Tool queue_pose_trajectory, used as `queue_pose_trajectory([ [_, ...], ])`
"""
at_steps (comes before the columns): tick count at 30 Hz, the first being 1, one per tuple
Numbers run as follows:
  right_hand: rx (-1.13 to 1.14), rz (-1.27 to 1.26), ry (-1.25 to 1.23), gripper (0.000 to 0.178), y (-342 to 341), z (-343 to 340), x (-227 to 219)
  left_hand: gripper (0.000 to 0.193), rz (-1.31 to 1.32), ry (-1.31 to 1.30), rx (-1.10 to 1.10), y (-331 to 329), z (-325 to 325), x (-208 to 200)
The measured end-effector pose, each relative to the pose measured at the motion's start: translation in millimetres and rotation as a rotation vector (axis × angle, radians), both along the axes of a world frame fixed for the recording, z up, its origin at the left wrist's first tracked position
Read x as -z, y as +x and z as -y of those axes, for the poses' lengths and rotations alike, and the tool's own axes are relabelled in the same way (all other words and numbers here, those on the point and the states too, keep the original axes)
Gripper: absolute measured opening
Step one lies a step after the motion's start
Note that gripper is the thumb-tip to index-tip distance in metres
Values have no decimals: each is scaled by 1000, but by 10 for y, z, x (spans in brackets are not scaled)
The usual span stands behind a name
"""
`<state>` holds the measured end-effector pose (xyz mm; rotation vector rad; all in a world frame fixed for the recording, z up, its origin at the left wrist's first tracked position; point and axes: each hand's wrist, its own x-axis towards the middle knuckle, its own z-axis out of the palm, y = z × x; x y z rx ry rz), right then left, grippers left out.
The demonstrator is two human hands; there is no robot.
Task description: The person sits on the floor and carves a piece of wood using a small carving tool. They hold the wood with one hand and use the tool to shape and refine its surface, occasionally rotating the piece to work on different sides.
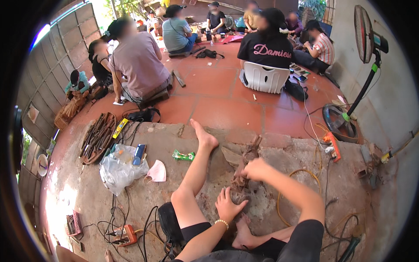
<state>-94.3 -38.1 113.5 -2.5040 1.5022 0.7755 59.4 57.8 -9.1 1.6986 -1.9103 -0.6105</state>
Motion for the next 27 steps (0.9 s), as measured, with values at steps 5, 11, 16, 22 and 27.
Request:
queue_pose_trajectory([
  [5,73,54,-25,29,-173,123,88,85,-30,-51,-4,9,15,53],
  [11,73,116,10,27,-160,109,94,86,13,-20,-9,-19,-5,16],
  [16,28,191,65,30,-73,-40,171,84,18,-27,-6,2,-37,-5],
  [22,55,164,68,33,-12,-59,273,86,32,-27,8,0,-28,12],
  [27,78,-9,-25,34,-114,114,277,87,10,-37,0,1,-30,10],
])
